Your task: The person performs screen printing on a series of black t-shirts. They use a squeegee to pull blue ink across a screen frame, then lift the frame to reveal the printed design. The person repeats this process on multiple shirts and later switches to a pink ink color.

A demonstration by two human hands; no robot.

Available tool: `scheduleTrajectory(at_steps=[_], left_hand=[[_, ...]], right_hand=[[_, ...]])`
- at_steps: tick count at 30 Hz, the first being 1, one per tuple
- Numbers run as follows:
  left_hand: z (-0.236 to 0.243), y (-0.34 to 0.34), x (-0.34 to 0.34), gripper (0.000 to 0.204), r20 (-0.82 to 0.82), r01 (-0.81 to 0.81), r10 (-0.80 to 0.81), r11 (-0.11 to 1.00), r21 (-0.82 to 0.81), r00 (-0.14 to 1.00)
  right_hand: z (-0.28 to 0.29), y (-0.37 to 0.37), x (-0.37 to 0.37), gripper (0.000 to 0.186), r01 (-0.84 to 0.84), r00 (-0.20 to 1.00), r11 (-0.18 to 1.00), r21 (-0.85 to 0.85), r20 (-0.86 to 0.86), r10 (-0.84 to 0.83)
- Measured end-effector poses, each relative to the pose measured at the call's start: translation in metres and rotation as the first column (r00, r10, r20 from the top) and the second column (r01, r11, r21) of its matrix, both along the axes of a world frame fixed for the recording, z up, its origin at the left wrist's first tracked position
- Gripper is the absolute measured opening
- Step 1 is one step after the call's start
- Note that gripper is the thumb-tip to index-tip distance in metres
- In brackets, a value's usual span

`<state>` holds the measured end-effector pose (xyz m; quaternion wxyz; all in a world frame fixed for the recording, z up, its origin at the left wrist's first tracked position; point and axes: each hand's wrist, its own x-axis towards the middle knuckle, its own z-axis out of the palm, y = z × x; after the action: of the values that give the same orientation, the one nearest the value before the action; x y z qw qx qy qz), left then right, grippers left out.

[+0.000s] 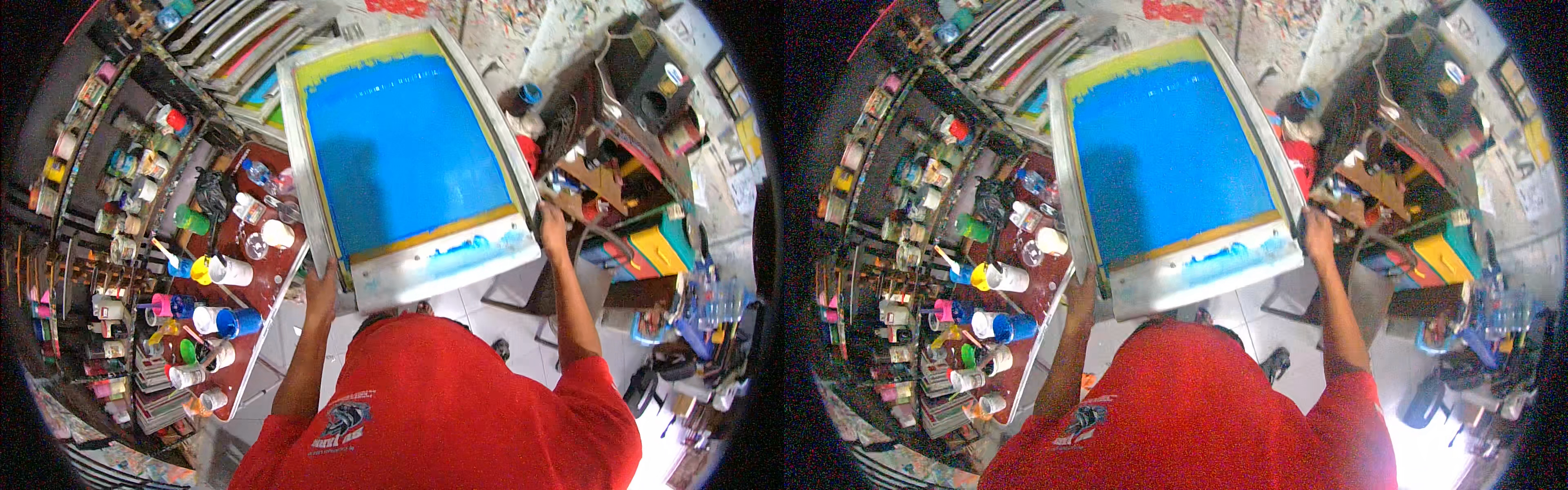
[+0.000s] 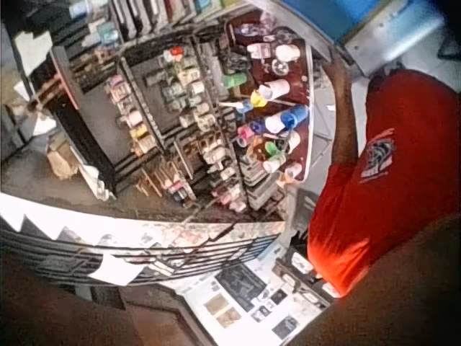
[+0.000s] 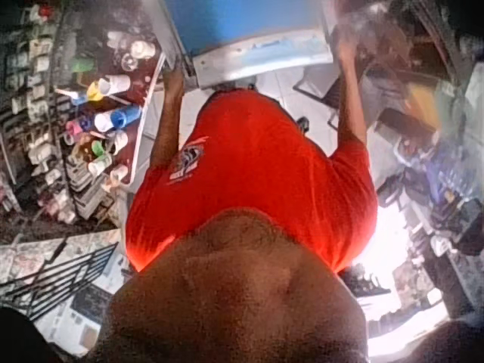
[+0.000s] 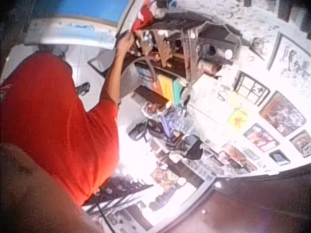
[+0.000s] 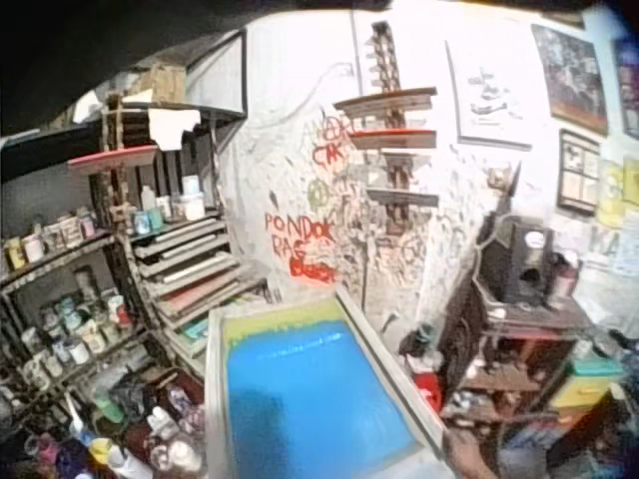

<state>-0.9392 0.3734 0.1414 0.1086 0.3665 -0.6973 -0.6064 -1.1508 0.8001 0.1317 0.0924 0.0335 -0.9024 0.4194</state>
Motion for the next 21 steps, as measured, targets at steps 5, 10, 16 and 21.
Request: scheduleTrajectory(at_steps=[5, 10, 16, 21], left_hand=[[-0.020, -0.008, 0.003, 0.048, -0.172, 0.012, 0.014, 0.989, 0.148, 0.985], [0.014, 0.000, 0.013, 0.050, -0.193, 0.027, 0.014, 0.977, 0.211, 0.981], [-0.012, -0.020, 0.029, 0.044, -0.229, 0.050, -0.002, 0.978, 0.203, 0.973], [-0.016, -0.023, 0.039, 0.033, -0.282, 0.090, -0.067, 0.994, 0.068, 0.957]], right_hand=[[0.068, 0.000, 0.035, 0.046, 0.006, 1.000, 0.997, -0.078, -0.002, -0.006], [0.115, -0.004, 0.097, 0.060, 0.185, 0.981, 0.971, -0.151, -0.031, -0.192], [0.049, -0.057, 0.155, 0.084, 0.391, 0.918, 0.915, 0.099, -0.116, -0.379], [-0.046, -0.053, 0.160, 0.054, 0.460, 0.886, 0.809, -0.365, 0.246, -0.393]])
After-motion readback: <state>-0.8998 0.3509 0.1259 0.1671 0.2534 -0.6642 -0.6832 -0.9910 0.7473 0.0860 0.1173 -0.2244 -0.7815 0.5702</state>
